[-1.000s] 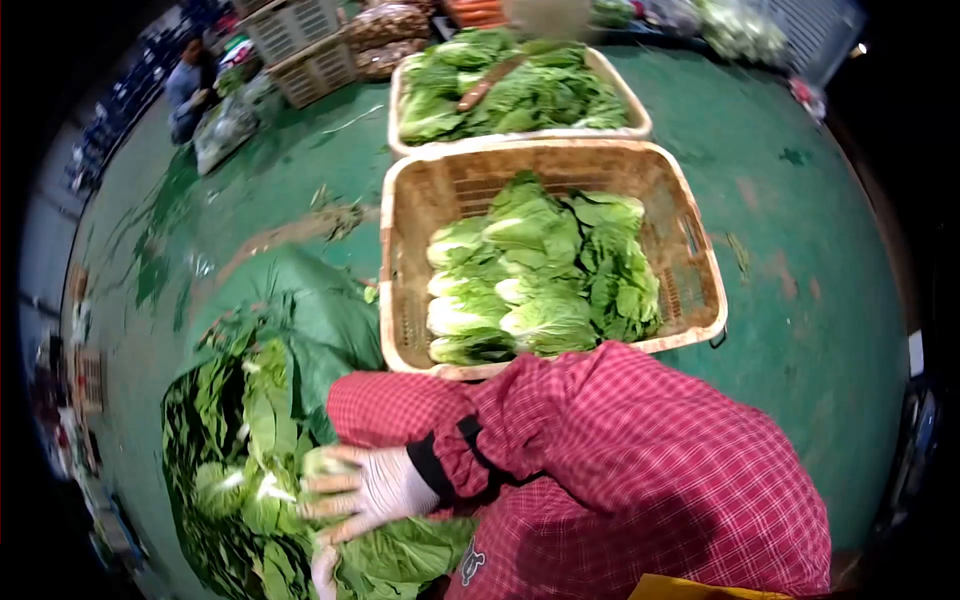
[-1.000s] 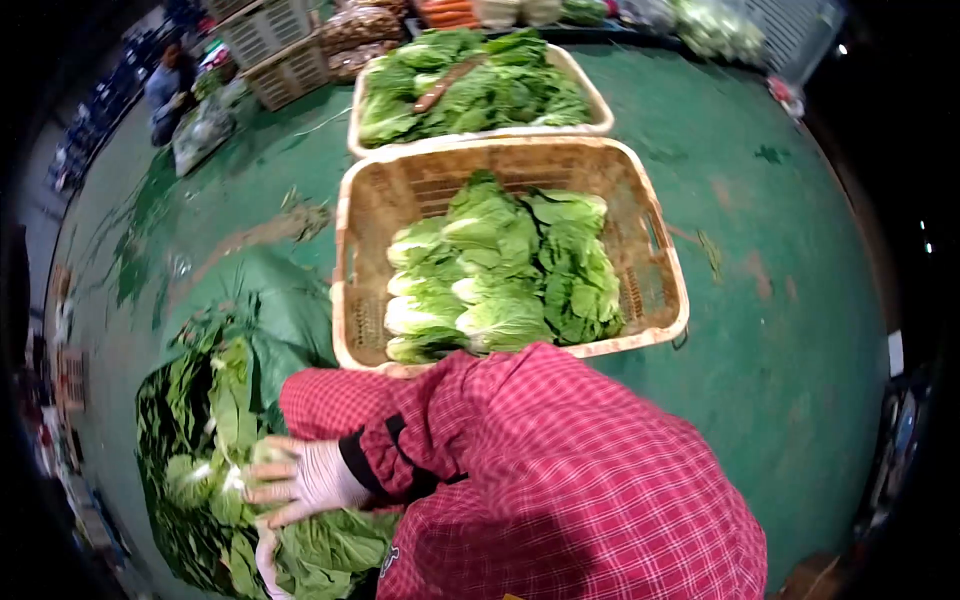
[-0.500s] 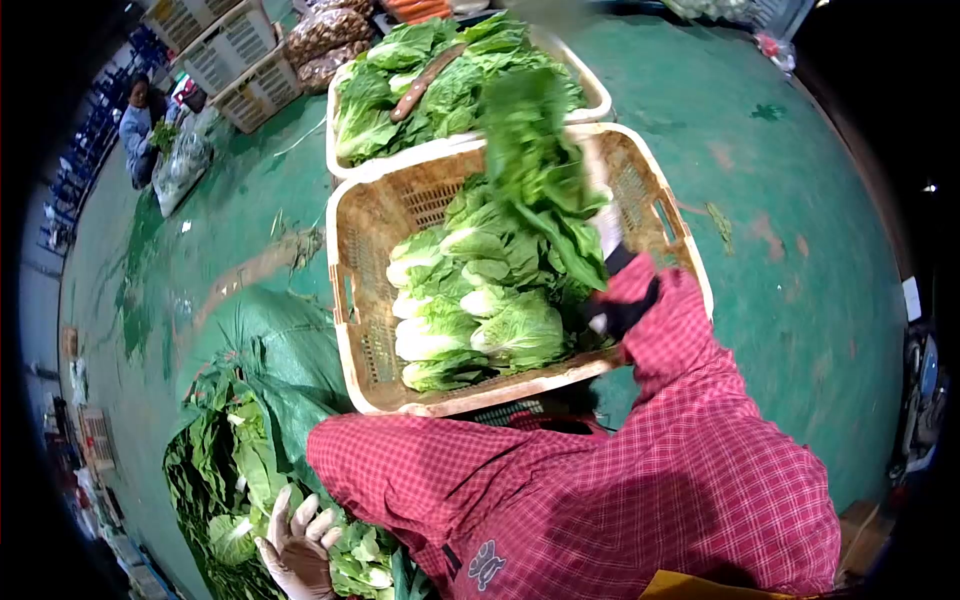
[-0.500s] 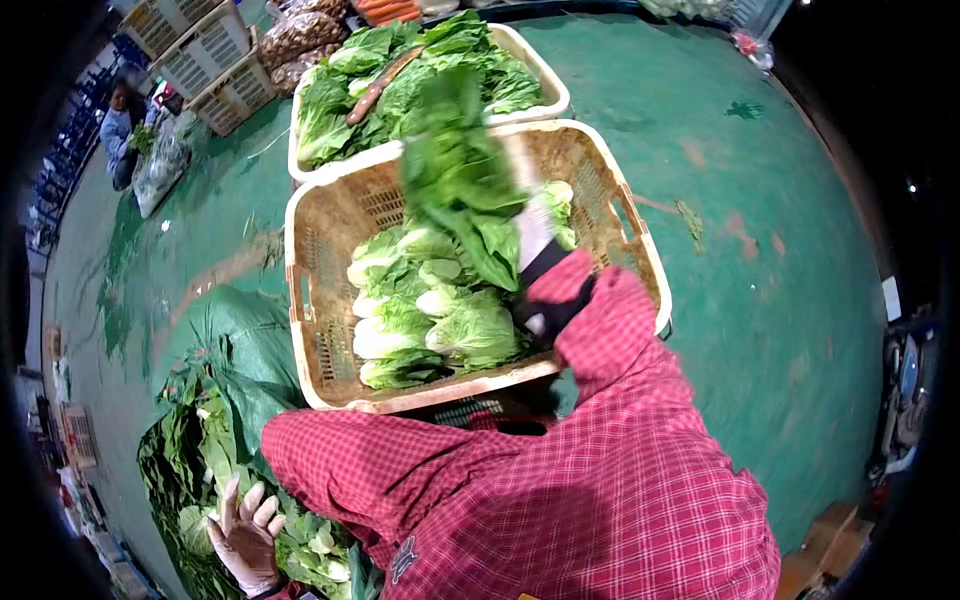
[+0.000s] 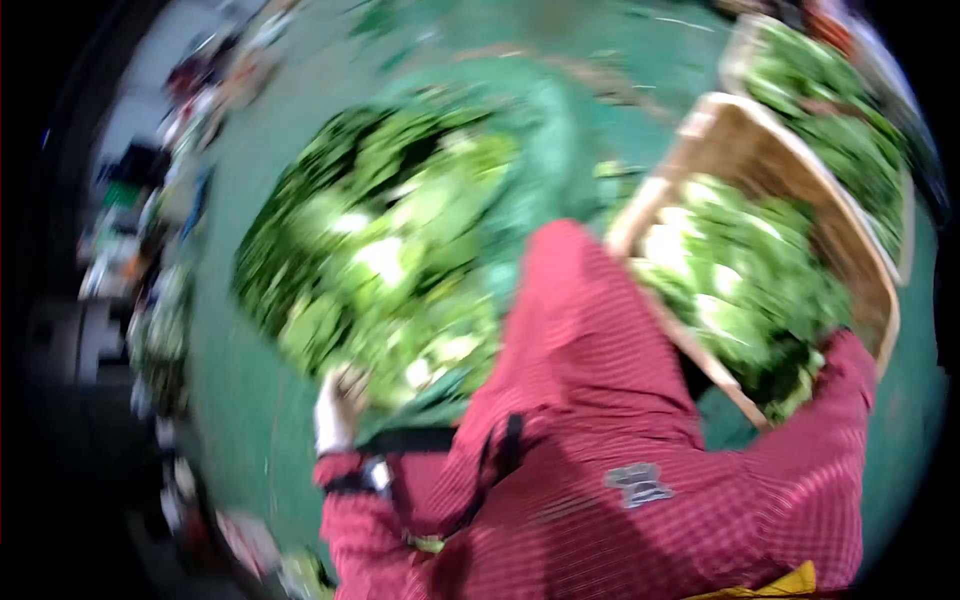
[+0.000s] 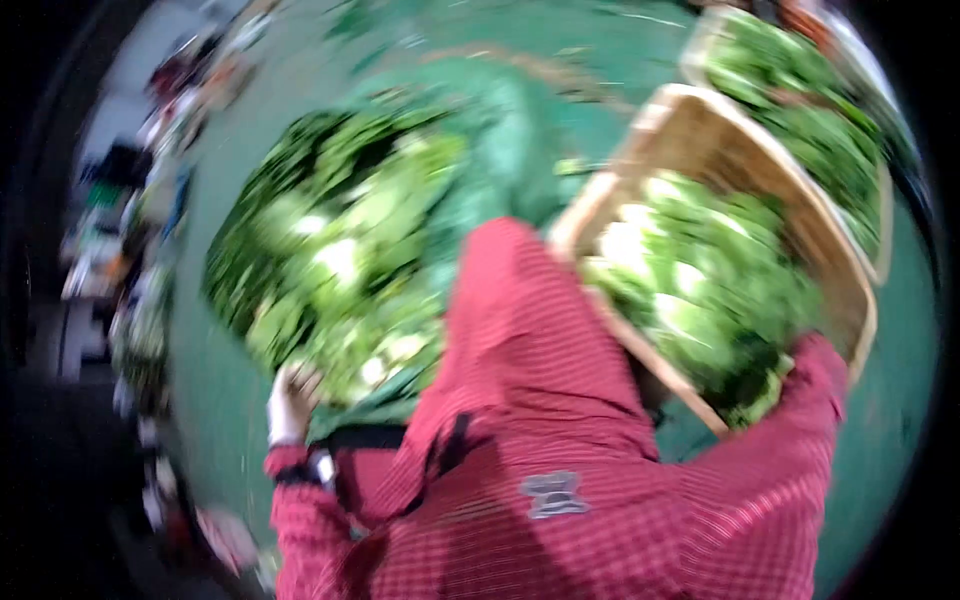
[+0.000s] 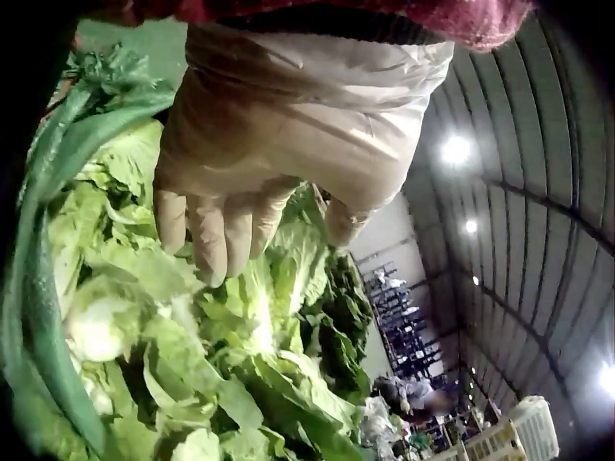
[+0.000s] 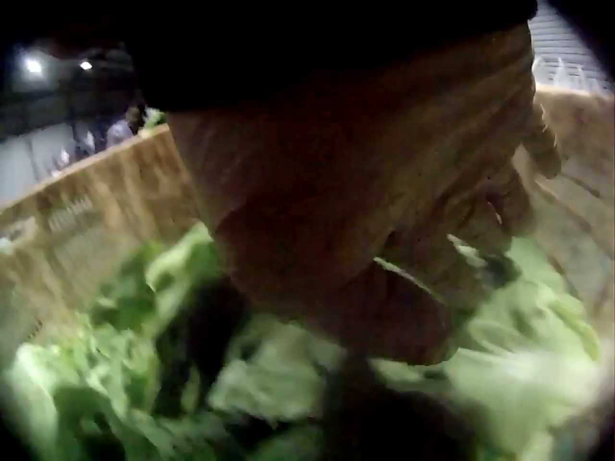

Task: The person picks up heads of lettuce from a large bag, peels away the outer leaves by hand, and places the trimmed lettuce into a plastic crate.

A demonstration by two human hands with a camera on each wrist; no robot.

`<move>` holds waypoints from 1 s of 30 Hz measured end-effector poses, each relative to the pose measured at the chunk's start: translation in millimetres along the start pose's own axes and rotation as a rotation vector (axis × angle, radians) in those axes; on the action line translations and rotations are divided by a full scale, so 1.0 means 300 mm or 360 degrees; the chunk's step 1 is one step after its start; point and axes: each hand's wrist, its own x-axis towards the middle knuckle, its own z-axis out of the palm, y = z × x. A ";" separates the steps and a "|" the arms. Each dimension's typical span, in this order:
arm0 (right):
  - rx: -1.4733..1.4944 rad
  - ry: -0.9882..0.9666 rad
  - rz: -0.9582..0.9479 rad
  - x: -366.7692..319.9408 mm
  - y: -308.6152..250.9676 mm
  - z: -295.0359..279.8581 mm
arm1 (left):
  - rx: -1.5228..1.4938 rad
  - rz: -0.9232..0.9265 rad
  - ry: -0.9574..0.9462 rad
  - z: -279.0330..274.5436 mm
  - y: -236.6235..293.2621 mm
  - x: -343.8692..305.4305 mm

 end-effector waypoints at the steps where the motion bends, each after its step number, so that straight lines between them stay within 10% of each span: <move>1: 0.0019 0.0028 -0.0107 0.083 -0.018 -0.045 | -0.0136 0.0014 0.0021 -0.043 -0.034 0.018; 6: 0.0802 0.0532 -0.0904 0.108 -0.583 -0.477 | -0.0121 0.0108 0.0274 -0.067 -0.135 0.083; 9: 0.1321 0.0393 -0.1662 -0.480 -1.303 -0.889 | 0.0114 0.0482 0.0292 -0.167 -0.355 0.236; 12: 0.1140 0.0296 -0.2534 -0.798 -1.797 -0.914 | 0.1285 0.0430 0.0806 -0.250 -0.508 0.268; 14: 0.1023 0.0182 -0.3093 -0.891 -2.135 -0.725 | 0.1126 0.0305 0.0771 -0.140 -0.363 0.126; 15: 0.0597 -0.0097 -0.2891 -1.022 -2.244 -0.714 | 0.1251 0.0307 0.0794 -0.143 -0.377 0.113; 21: -0.0492 0.0684 -0.3114 -1.126 -2.650 -0.132 | 0.2024 0.0121 0.0496 -0.042 -0.335 0.039; 25: -0.0636 0.0856 -0.3164 -1.080 -2.703 -0.057 | 0.2737 0.0492 0.0379 -0.039 -0.445 0.107; 30: -0.0730 0.0229 -0.3088 -1.112 -2.722 -0.308 | 0.2601 0.0786 -0.0012 -0.155 -0.336 0.125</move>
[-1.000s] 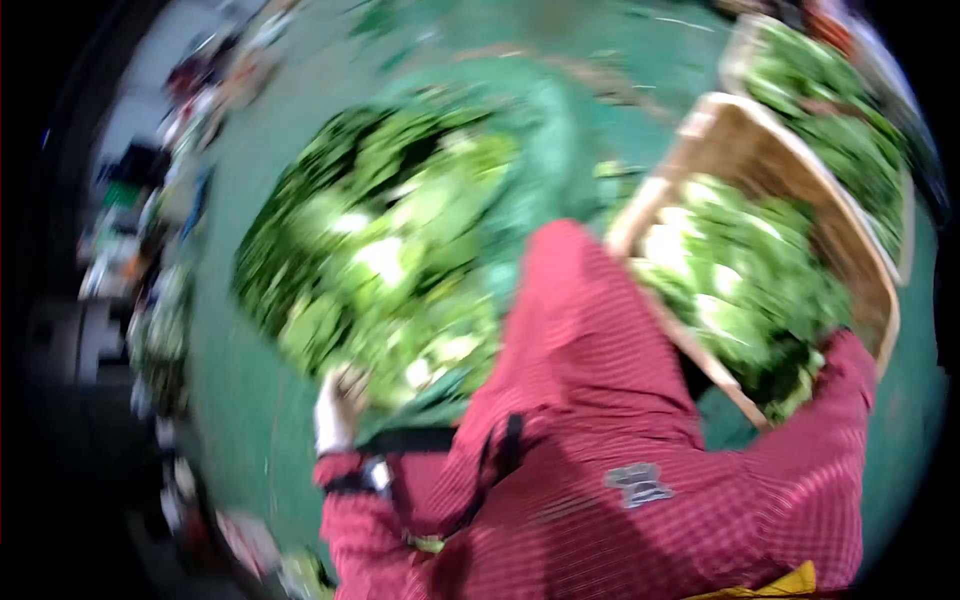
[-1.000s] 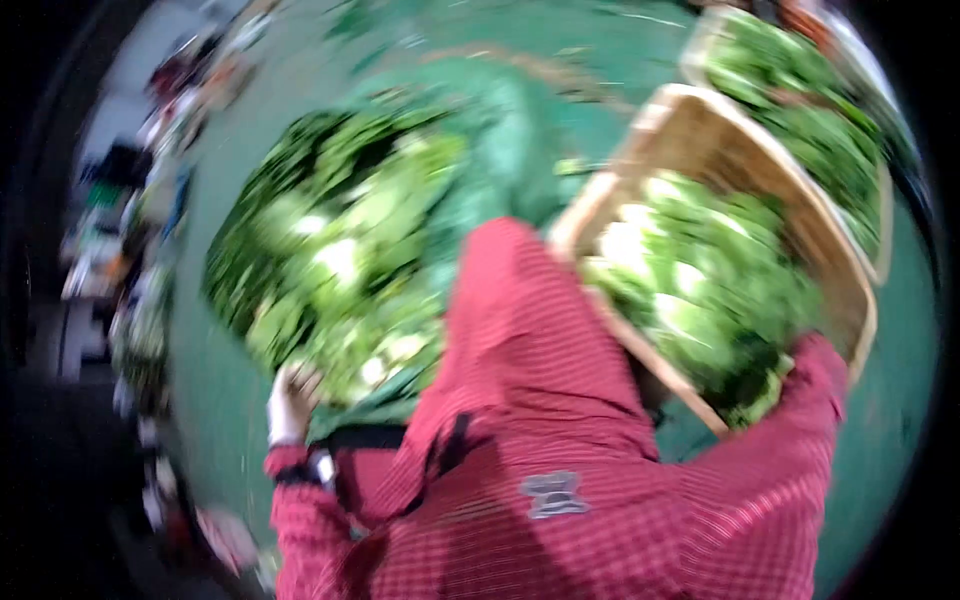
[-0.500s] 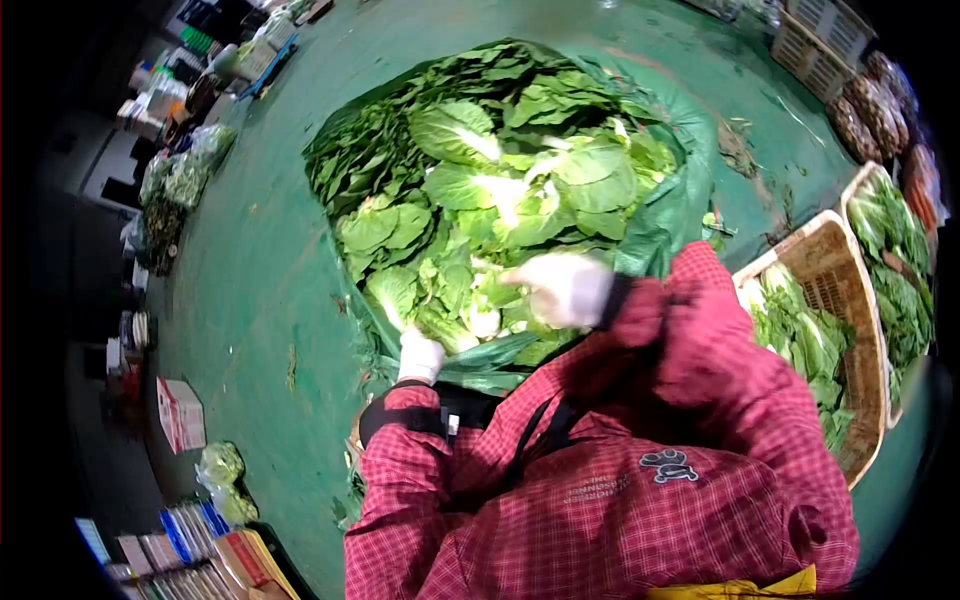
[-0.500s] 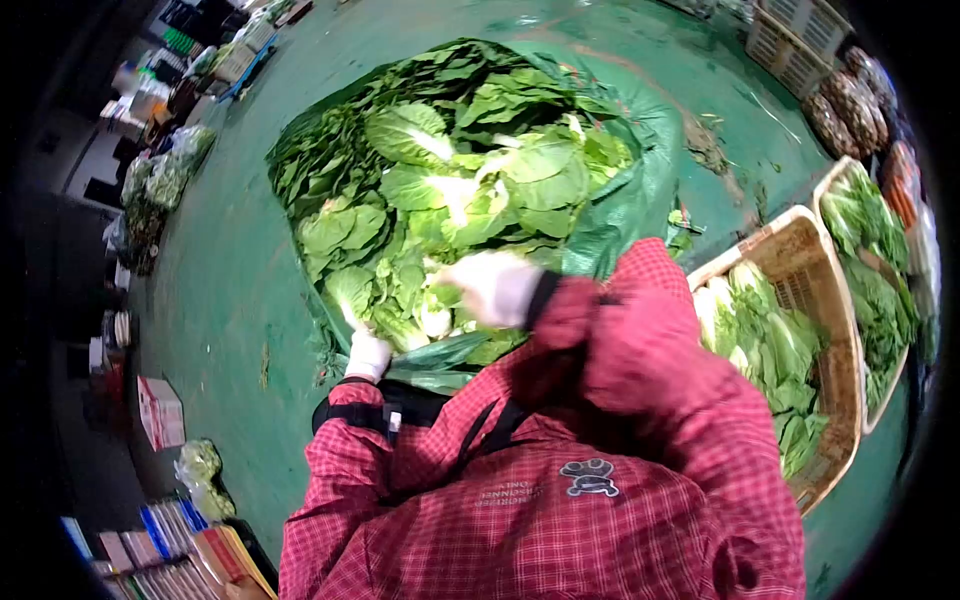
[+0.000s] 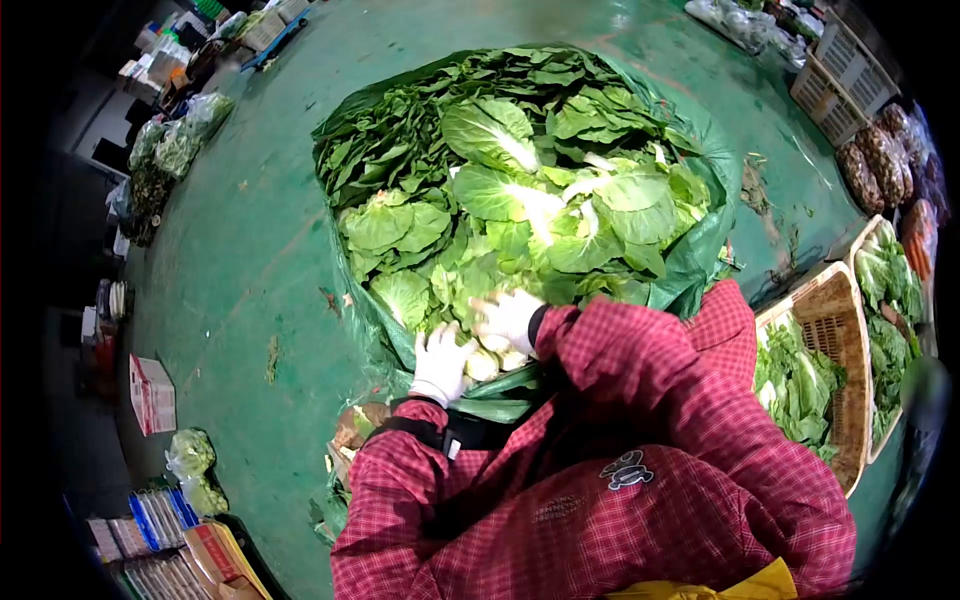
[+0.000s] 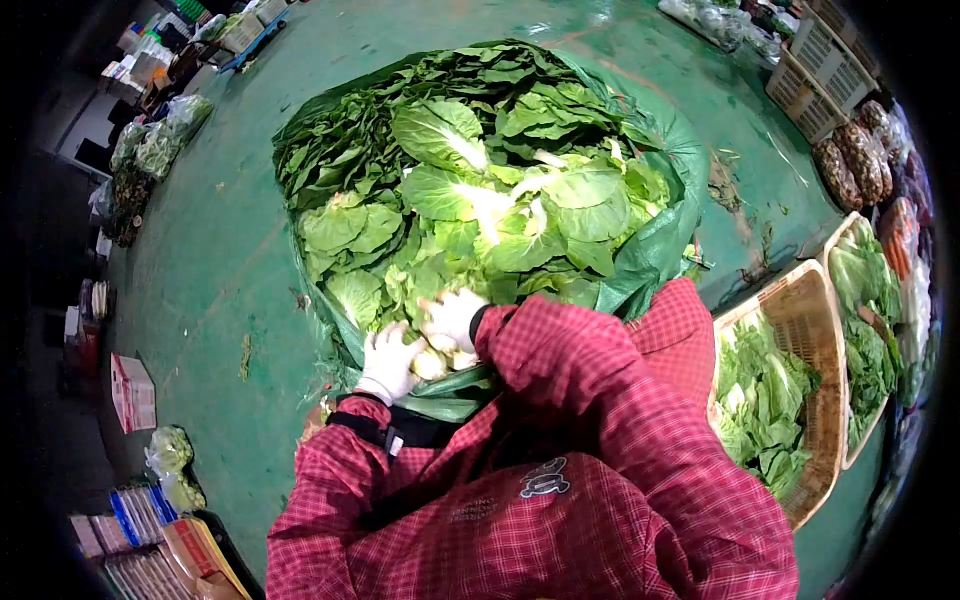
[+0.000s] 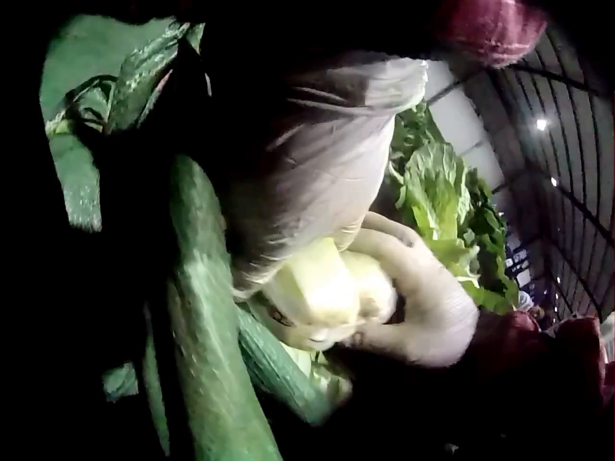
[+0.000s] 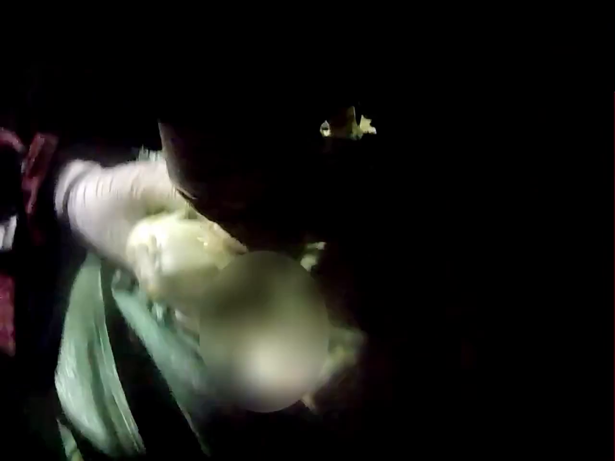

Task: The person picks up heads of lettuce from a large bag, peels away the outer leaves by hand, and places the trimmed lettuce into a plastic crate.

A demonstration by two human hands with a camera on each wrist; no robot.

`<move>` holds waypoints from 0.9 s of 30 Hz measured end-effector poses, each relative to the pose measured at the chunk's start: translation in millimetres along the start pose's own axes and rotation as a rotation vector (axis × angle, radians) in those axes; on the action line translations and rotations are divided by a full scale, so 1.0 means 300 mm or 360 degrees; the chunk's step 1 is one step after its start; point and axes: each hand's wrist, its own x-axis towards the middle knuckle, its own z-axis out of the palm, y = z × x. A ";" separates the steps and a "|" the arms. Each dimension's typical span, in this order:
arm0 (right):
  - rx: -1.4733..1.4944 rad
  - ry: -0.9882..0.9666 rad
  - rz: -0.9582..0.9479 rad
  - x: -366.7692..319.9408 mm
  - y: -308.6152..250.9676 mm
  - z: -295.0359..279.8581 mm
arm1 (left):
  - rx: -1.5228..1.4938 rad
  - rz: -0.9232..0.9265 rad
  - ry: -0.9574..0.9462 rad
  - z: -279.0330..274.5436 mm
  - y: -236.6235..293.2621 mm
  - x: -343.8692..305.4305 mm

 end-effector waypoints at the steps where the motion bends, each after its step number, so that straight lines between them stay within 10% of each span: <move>1: 0.0199 0.0014 0.0074 0.000 0.023 -0.037 | -0.0014 0.0022 0.0027 -0.004 -0.022 0.002; 5: 0.0950 0.0821 0.0020 -0.027 0.176 -0.133 | -0.0541 -0.0109 0.0388 -0.091 -0.071 0.015; 10: 0.1885 0.1054 -0.0085 -0.226 0.203 -0.382 | -0.2598 -0.0197 0.0936 -0.261 -0.102 0.025; 15: 0.2871 0.1600 -0.0391 -0.395 0.187 -0.495 | -0.3271 -0.0073 0.1249 -0.370 -0.039 -0.010; 19: 0.3340 0.1804 0.0384 -0.510 0.388 -0.333 | -0.3981 0.0175 0.1078 -0.395 0.025 0.001; 21: 0.2572 0.1435 0.1538 -0.555 0.454 -0.303 | -0.4138 0.0403 0.0926 -0.466 0.085 -0.014; 24: 0.1288 0.1870 0.1458 -0.590 0.580 -0.088 | -0.4025 0.0121 0.0850 -0.387 0.085 -0.004; 27: 0.1714 0.1697 0.0888 -0.603 0.202 -0.404 | -0.3627 -0.0148 0.0830 -0.419 0.138 -0.023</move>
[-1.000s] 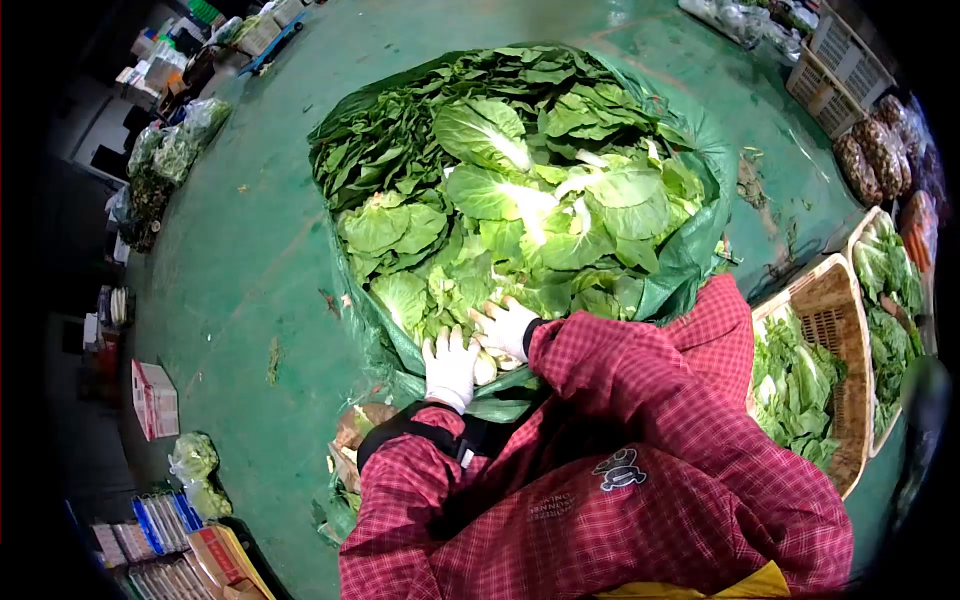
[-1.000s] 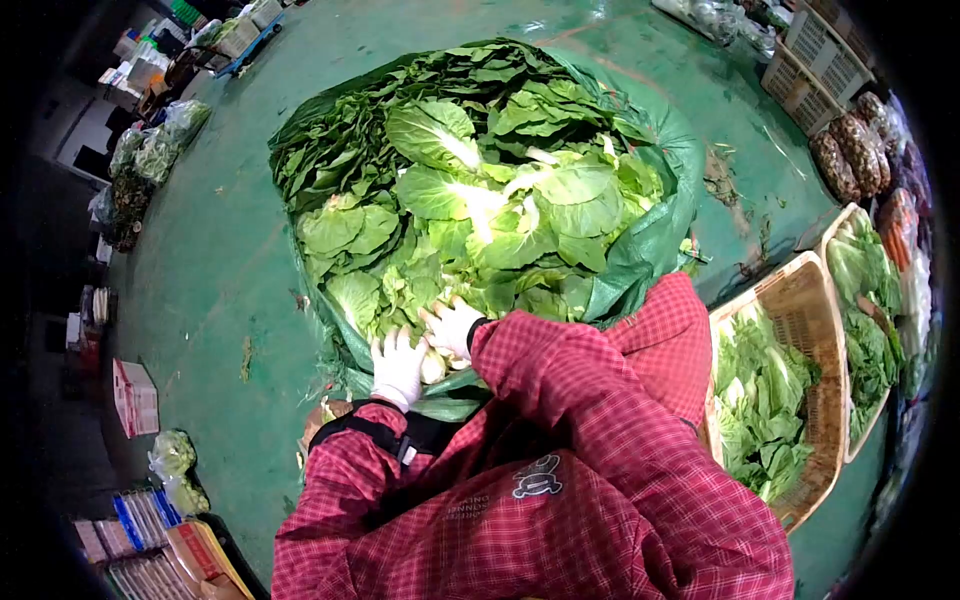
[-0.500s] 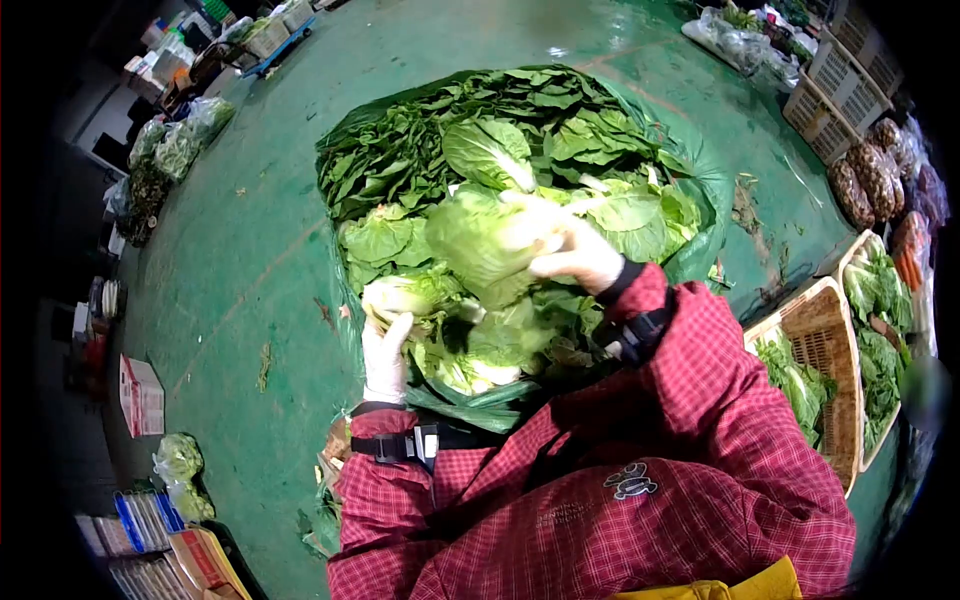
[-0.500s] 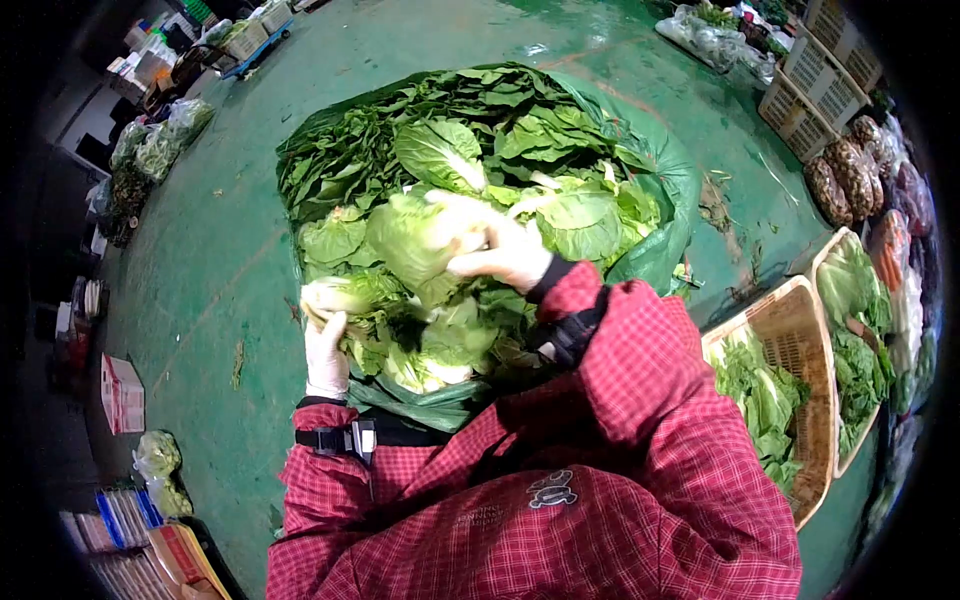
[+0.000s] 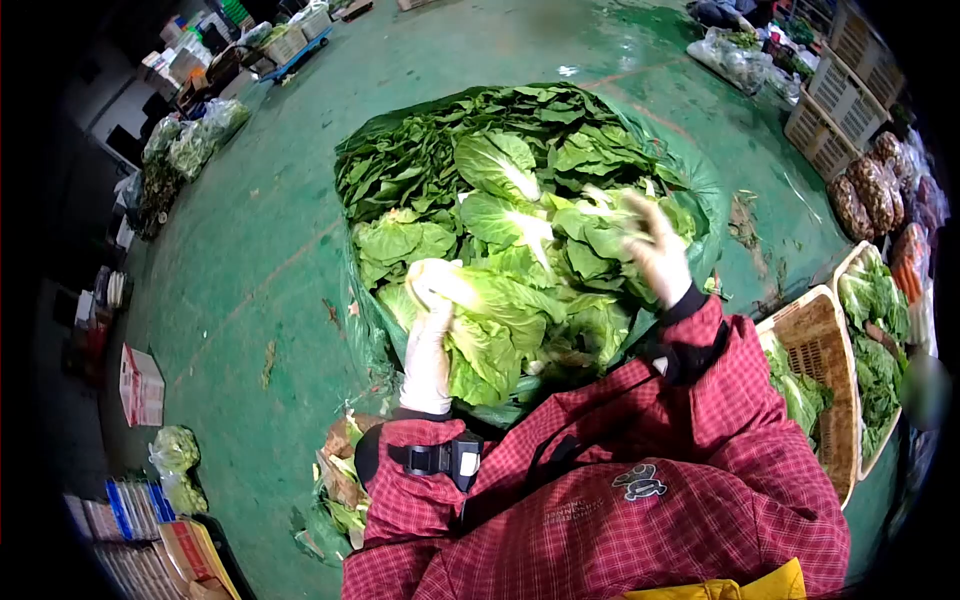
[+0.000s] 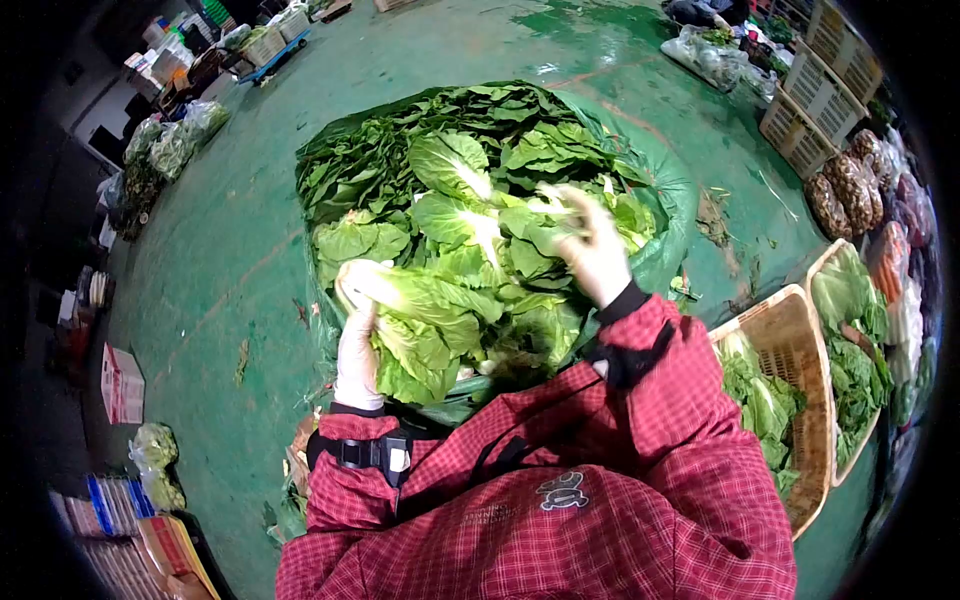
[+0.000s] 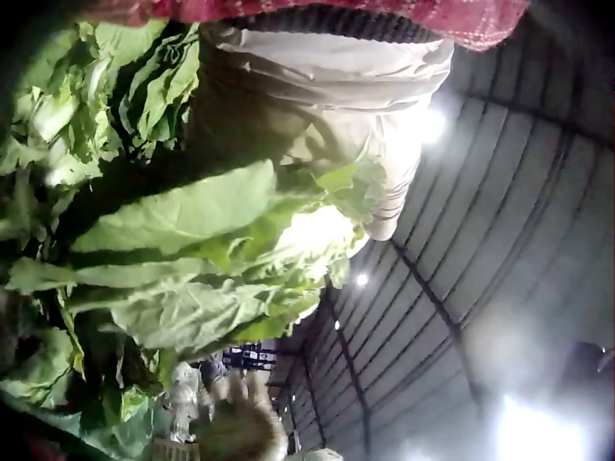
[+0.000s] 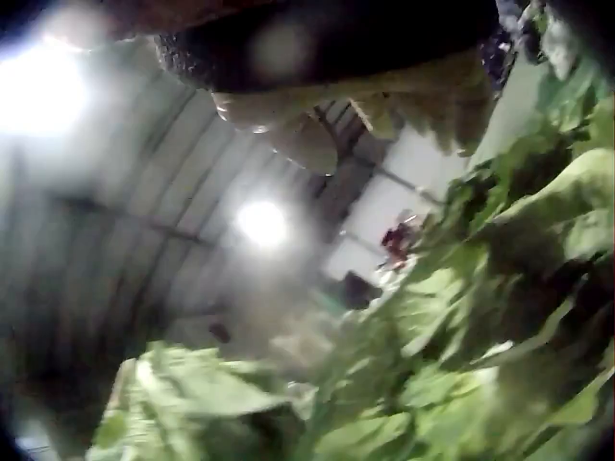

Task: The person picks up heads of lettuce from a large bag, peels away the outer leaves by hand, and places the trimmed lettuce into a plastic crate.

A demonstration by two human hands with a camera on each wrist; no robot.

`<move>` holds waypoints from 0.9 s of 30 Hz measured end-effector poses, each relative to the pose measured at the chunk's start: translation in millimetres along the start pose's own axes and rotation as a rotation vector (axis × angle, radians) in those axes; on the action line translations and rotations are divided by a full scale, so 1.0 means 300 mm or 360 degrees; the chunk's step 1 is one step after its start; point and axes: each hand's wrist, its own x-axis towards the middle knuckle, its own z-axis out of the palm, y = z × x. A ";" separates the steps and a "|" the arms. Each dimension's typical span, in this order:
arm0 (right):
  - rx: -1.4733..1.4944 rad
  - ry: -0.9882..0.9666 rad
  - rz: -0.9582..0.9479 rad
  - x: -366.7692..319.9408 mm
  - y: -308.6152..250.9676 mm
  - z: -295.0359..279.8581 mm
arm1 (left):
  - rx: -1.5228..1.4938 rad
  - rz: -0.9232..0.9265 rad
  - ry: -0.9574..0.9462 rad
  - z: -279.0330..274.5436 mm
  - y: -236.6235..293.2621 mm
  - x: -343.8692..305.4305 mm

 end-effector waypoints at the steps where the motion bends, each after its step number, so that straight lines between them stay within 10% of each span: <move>1: -0.0033 -0.0337 -0.0270 -0.031 -0.083 0.043 | 0.0148 0.0098 -0.0036 0.018 -0.010 -0.001; 4: -0.0409 -0.0898 -0.0897 -0.108 -0.204 0.191 | -0.0221 -0.0092 -0.0046 0.213 0.056 -0.072; 14: 0.1262 -0.1169 0.0390 -0.209 -0.174 0.251 | -0.0031 -0.0187 -0.0393 0.123 0.047 -0.125; 16: 0.0718 -0.1034 0.0130 -0.228 -0.096 0.277 | -0.0266 -0.0397 -0.0196 0.128 0.005 -0.125; 18: -0.0201 -0.0701 -0.0775 -0.210 -0.044 0.281 | -0.0150 -0.0181 -0.0131 0.170 -0.017 -0.133; 20: -0.0495 -0.0514 -0.0660 -0.199 -0.116 0.246 | -0.0021 -0.0038 -0.0109 0.182 -0.027 -0.133; 22: 0.0373 -0.0744 -0.0058 -0.197 -0.198 0.218 | 0.0406 0.0219 -0.0126 0.181 -0.047 -0.124; 26: 0.0116 -0.1029 -0.0714 -0.172 -0.116 0.291 | 0.0180 -0.0098 -0.0205 0.204 -0.005 -0.117; 27: 0.0589 -0.1076 -0.0301 -0.182 -0.102 0.293 | 0.0122 -0.0238 -0.0266 0.194 0.026 -0.131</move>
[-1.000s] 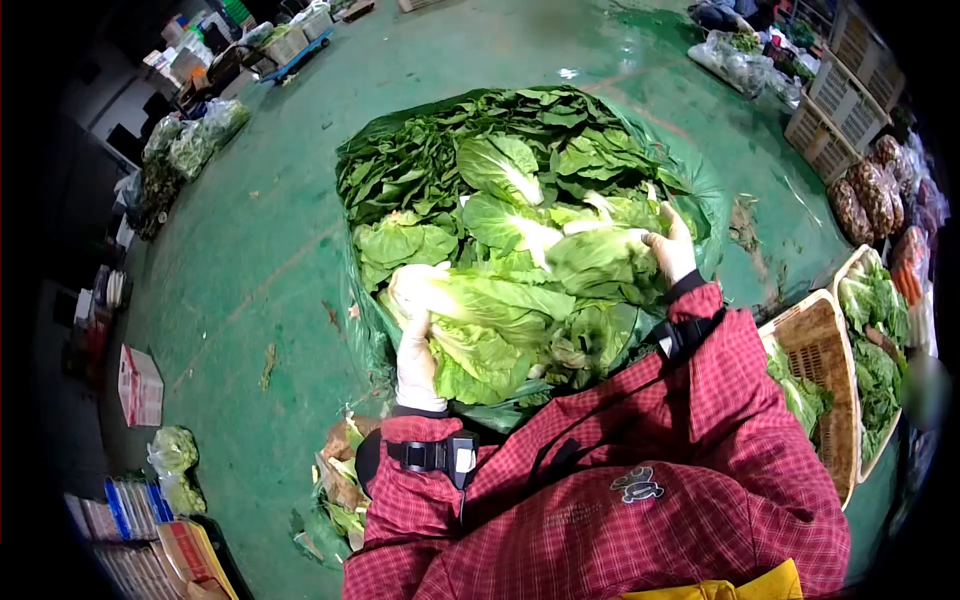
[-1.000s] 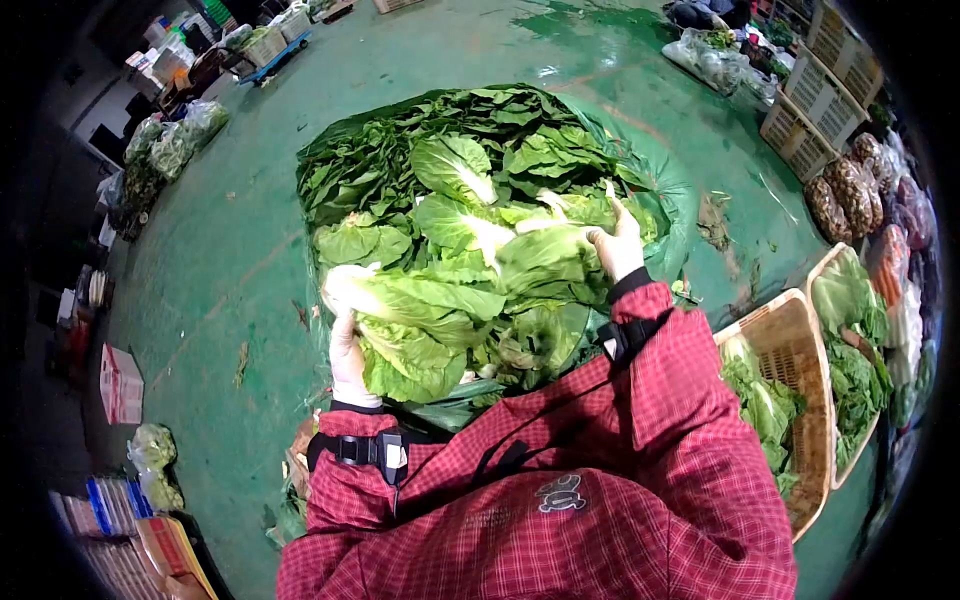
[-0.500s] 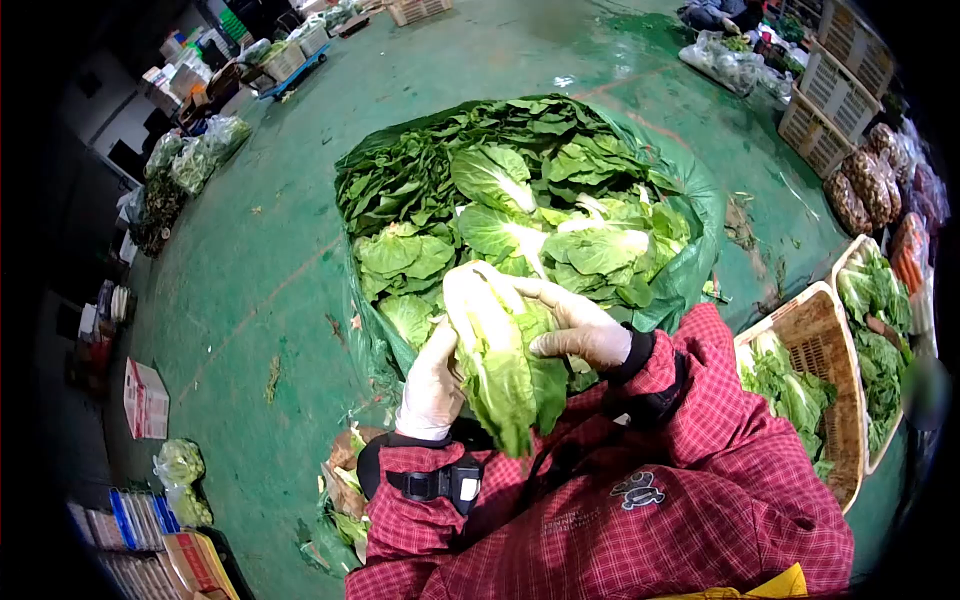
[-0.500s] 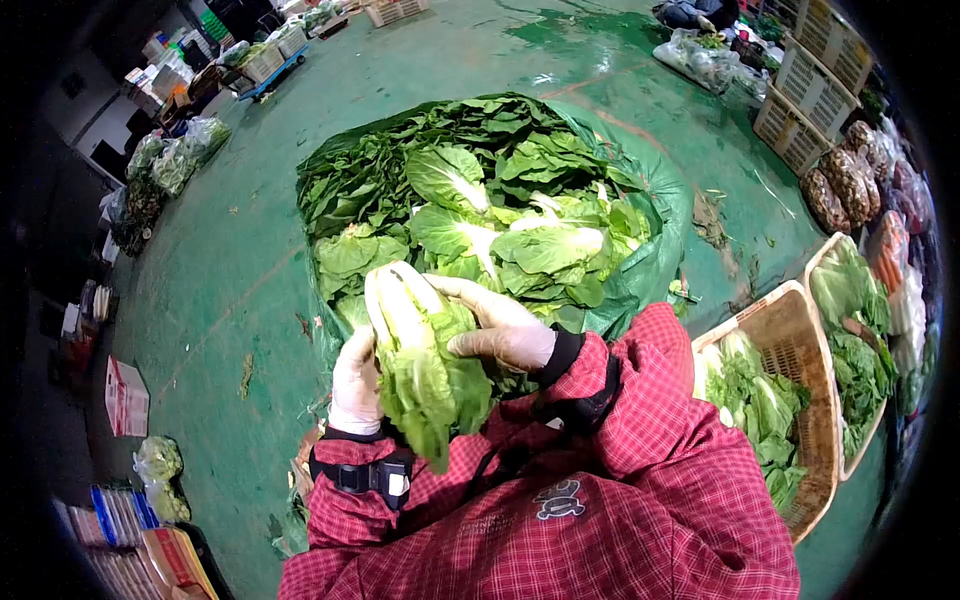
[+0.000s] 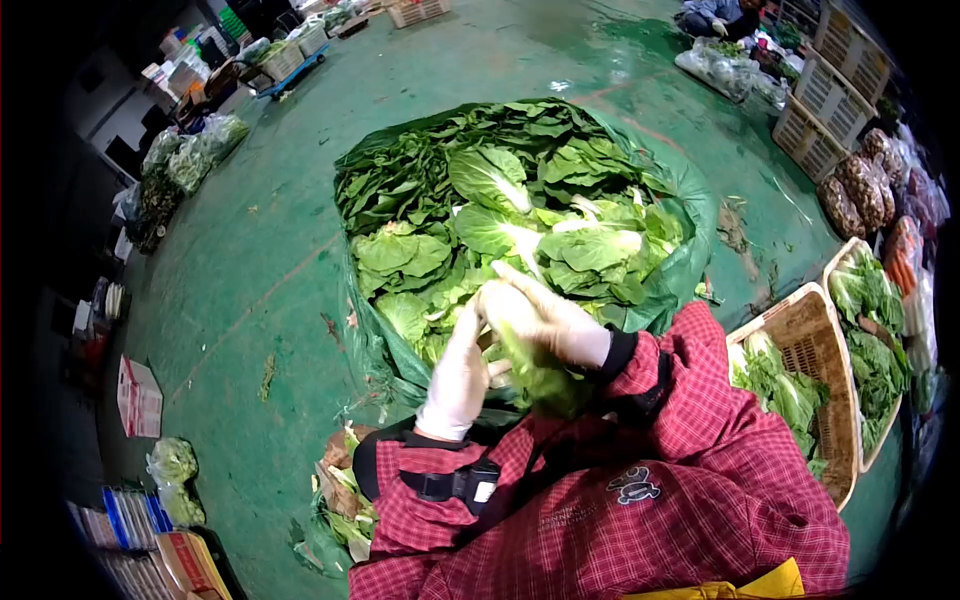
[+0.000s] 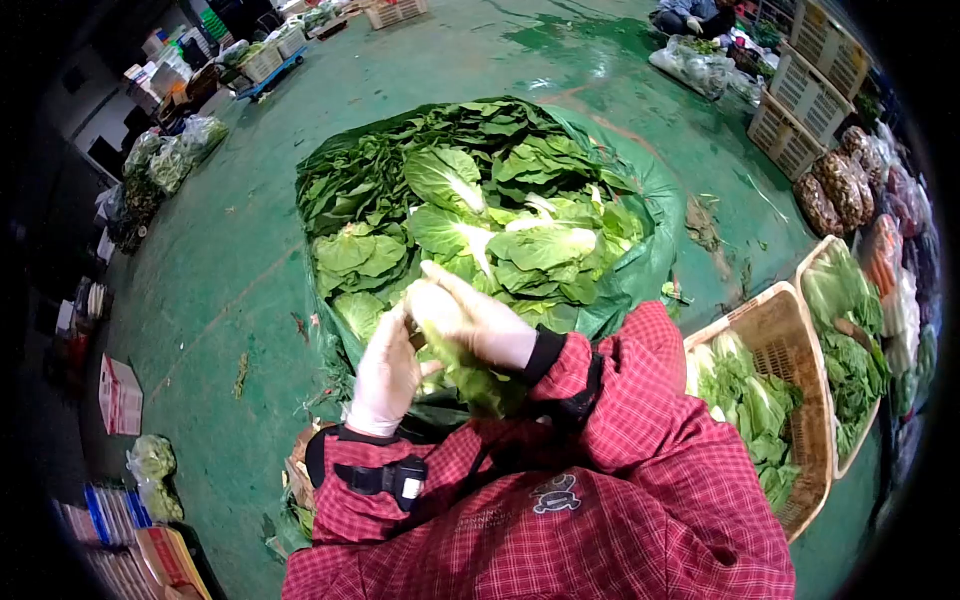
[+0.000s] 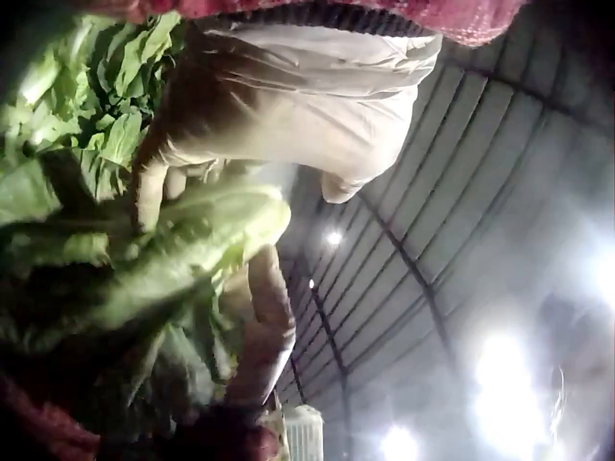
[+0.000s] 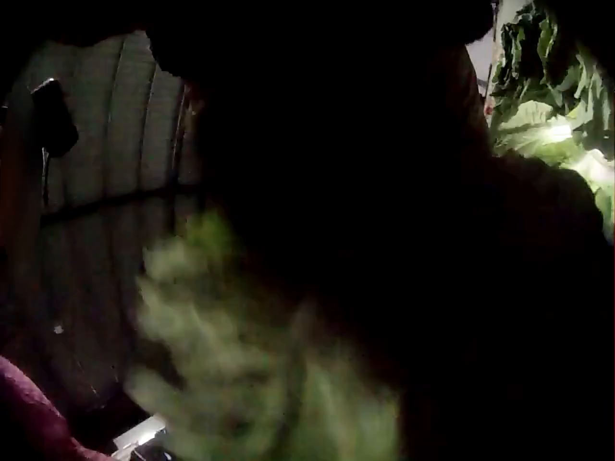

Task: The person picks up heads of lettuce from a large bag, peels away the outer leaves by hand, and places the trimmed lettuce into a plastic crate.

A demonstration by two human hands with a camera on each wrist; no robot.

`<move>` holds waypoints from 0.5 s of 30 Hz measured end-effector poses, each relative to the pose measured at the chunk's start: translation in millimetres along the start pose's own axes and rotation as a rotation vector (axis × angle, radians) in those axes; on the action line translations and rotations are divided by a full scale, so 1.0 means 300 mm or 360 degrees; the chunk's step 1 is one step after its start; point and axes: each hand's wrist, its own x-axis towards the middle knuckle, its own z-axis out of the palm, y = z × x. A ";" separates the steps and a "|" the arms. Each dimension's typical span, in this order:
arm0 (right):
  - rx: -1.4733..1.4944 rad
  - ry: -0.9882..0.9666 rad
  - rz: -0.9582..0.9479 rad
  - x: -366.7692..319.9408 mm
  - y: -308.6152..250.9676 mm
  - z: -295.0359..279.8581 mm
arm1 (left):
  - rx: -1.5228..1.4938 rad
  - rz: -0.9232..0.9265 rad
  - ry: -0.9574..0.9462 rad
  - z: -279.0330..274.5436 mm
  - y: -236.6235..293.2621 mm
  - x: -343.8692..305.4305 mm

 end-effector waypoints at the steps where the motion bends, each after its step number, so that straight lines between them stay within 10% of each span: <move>1: 0.0563 0.0073 0.0223 -0.004 -0.008 0.007 | -0.0063 -0.0127 -0.0073 -0.009 0.030 -0.016; 8: 0.0887 0.0000 0.0293 -0.024 -0.001 0.018 | 0.0413 0.0070 -0.0070 -0.072 0.006 0.017; 13: -0.0876 0.0109 -0.0240 0.013 -0.005 -0.049 | 0.0181 0.0009 0.0017 -0.076 -0.058 0.040; 15: -0.0195 0.0049 0.0334 0.016 -0.001 -0.052 | 0.0535 0.0180 0.0035 -0.057 -0.035 0.028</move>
